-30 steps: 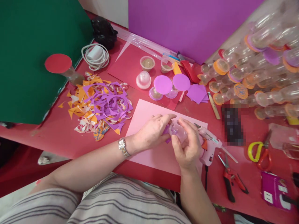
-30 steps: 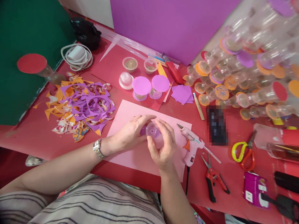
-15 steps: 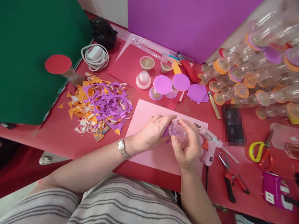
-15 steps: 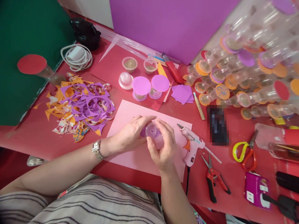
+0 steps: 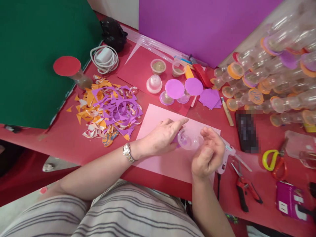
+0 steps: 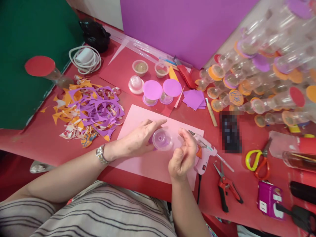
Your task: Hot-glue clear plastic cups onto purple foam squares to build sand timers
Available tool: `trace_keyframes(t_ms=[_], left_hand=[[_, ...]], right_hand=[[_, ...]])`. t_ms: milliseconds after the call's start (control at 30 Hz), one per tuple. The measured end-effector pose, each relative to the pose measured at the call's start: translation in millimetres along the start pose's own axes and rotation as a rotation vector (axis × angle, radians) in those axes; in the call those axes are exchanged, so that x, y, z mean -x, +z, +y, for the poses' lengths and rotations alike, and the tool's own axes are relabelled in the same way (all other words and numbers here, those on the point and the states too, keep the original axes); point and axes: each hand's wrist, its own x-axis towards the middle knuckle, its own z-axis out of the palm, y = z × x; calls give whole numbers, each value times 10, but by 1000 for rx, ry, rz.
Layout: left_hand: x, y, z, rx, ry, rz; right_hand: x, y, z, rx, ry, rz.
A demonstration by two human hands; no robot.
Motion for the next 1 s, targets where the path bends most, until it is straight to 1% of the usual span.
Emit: trace_keyframes(t_ms=[100, 200, 367, 467, 533, 633, 900, 1000], left_hand=[[23, -63, -16, -12, 41, -84], [35, -98, -29, 2, 53, -119], [32, -111, -30, 36, 15, -94], [36, -108, -35, 80, 2, -72], [41, -102, -43, 116, 9, -64], [44, -94, -51, 138, 24, -54], [25, -77, -53, 2, 38, -71], [17, -60, -58, -15, 60, -66]], right_hand=[[5, -5, 8, 2, -7, 10], [2, -24, 13, -3, -21, -52], [-27, -45, -31, 35, -74, -262], [-64, -24, -83, 80, -126, -326], [-92, -4, -116, 109, -151, -333], [-121, 15, -153, 132, -147, -328], [-126, 10, -172, 86, -93, -351], [-108, 3, -151, 89, -97, -354]])
